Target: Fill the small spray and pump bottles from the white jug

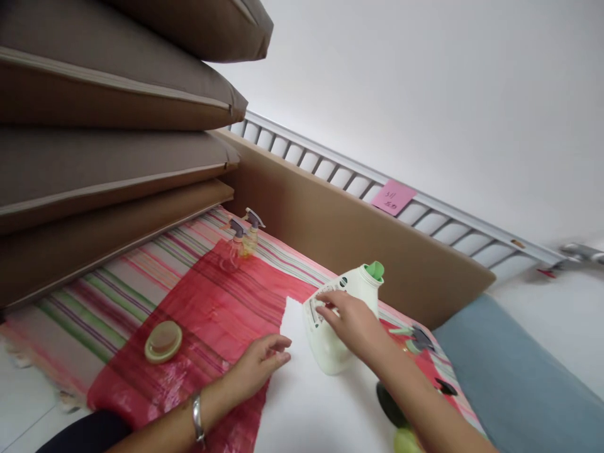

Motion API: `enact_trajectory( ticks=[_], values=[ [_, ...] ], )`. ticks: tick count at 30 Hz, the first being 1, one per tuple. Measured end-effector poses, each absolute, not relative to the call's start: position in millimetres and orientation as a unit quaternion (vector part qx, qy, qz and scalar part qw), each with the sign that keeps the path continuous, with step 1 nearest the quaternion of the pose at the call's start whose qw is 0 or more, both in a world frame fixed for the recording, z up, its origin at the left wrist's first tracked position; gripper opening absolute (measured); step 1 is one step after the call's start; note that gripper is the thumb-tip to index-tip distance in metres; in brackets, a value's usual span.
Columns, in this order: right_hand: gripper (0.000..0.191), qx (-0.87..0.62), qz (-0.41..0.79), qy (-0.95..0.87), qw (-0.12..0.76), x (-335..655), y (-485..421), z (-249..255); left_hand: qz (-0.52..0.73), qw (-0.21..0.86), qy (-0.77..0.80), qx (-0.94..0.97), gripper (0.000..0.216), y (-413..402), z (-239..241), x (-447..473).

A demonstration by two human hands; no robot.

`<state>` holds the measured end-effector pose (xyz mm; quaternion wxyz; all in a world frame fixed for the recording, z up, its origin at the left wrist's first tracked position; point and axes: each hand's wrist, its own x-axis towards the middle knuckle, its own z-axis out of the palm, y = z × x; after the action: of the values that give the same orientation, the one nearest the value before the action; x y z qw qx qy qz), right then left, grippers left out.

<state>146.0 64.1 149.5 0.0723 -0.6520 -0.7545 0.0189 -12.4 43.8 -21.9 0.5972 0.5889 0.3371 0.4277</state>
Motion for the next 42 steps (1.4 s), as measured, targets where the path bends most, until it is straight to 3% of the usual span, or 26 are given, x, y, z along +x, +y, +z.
enact_trajectory(
  ticks=[11,19,27,33,42],
  values=[
    [0.044,-0.603,-0.001,-0.787,0.133,-21.2,253.0,114.1,0.418,0.584,0.360,0.595,0.036,49.4,-12.6,-17.2],
    [0.029,-0.626,0.029,-0.774,0.089,-46.7,282.6,87.5,0.450,0.599,0.291,0.595,0.035,54.7,-13.1,-20.6],
    [0.016,-0.649,-0.002,-0.751,0.120,33.9,172.7,139.6,0.388,0.605,0.326,0.614,0.038,46.3,-11.3,-15.0],
    [0.013,-0.697,0.052,-0.702,0.136,127.4,31.6,159.6,0.350,0.616,0.240,0.664,0.021,10.6,-17.4,-9.1],
    [0.038,-0.662,0.214,-0.696,0.178,171.2,-56.2,117.4,0.492,0.469,0.358,0.640,0.027,-48.2,-8.1,-2.8]
  ],
)
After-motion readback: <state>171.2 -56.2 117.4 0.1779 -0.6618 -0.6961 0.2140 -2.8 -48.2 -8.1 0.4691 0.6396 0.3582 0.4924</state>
